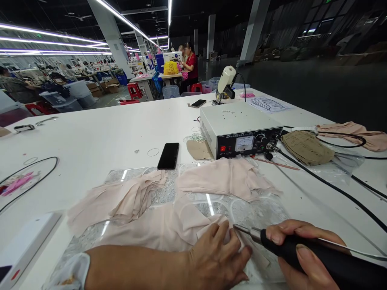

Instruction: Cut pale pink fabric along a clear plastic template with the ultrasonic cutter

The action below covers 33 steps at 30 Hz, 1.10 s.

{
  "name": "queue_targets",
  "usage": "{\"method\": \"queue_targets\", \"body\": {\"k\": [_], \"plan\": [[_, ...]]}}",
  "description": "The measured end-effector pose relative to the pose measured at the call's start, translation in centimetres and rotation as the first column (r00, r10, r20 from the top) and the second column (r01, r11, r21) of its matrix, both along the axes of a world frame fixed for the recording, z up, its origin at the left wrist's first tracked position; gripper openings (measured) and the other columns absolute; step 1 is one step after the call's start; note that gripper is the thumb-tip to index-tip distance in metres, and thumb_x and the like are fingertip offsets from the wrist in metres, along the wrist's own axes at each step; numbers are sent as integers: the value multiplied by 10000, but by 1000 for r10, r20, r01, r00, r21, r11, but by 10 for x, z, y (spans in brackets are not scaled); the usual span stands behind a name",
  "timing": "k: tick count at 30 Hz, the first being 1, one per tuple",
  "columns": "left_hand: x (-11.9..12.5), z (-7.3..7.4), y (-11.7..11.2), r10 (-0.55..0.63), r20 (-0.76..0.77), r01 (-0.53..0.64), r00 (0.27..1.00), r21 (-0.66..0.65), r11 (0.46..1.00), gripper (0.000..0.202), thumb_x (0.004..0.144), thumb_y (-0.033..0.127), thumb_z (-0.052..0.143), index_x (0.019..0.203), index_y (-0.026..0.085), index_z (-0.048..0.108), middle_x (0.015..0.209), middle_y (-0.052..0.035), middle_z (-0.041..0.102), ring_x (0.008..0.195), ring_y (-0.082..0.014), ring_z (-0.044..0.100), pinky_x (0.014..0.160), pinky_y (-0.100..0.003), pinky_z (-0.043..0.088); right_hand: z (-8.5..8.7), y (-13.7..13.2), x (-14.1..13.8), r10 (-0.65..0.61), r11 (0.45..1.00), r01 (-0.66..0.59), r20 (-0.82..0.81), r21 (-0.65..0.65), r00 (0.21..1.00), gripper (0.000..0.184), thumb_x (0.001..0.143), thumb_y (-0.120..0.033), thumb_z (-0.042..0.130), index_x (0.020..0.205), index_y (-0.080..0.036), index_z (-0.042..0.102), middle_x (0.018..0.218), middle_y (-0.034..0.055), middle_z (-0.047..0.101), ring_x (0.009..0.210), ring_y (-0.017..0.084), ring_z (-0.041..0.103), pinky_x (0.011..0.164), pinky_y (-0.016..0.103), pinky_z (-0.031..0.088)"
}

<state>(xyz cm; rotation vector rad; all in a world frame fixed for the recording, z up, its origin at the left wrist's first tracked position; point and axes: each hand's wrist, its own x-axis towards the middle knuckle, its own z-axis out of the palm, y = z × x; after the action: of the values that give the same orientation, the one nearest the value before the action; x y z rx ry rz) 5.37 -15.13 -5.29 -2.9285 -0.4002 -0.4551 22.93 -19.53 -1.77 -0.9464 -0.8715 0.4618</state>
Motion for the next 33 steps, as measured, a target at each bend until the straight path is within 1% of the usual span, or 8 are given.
{"method": "queue_targets", "body": {"k": [5,8,12,15,19,26,30,33], "plan": [[0,-1,0,7,-17,-7,1000,19,1000,473,943,549,526,1218,166,561,1155,-125,590,1112,-334,567,880,-412,467,4,1,1,-20,1000,20,1,-14,1000,134,783,-267,709,792,-215,585,698,2,626,530,141,600,512,330,598],[1,0,0,6,-27,-6,1000,18,1000,478,940,548,533,1222,163,559,1151,-128,588,1112,-342,573,880,-418,461,1,-1,2,-34,999,34,-8,-24,999,132,777,-255,696,812,-212,577,716,8,626,548,148,606,530,339,600],[2,0,0,9,-21,-8,1000,28,1000,490,940,553,531,1234,162,555,1152,-124,589,1109,-339,577,899,-423,449,-4,-2,2,-7,1000,7,-14,-16,1000,84,795,-206,646,837,-217,575,742,9,625,564,144,600,542,340,598],[2,0,0,9,-18,-8,1000,43,999,486,944,550,525,1239,164,555,1149,-119,593,1103,-331,581,905,-414,446,-6,0,1,3,1000,-3,3,-6,1000,71,803,-199,631,842,-220,576,745,8,626,573,145,602,546,333,594],[1,-3,-1,11,9,-12,1000,47,999,476,955,536,508,1251,165,551,1152,-119,589,1114,-344,577,897,-413,446,-6,3,0,5,1000,-5,-1,-3,1000,74,800,-202,639,841,-226,582,741,6,625,570,147,598,538,340,587],[2,-2,0,13,18,-13,1000,36,999,473,944,540,522,1224,161,560,1136,-119,598,1087,-335,583,864,-407,467,-3,6,2,-4,1000,4,79,-8,997,74,799,-208,647,804,-237,579,716,7,632,556,151,597,519,316,567],[2,-1,0,12,-22,-11,1000,33,999,491,943,554,518,1238,162,548,1154,-125,591,1104,-338,574,872,-412,464,-4,7,2,13,1000,-13,41,-5,999,68,800,-208,632,833,-233,578,724,7,624,560,157,590,516,344,560],[2,0,-1,15,-14,-14,1000,37,999,498,940,551,528,1249,162,545,1149,-121,592,1104,-334,573,883,-412,458,-8,7,1,4,1000,-4,30,9,1000,83,798,-196,630,855,-218,573,749,14,622,578,159,598,522,353,561]]}}
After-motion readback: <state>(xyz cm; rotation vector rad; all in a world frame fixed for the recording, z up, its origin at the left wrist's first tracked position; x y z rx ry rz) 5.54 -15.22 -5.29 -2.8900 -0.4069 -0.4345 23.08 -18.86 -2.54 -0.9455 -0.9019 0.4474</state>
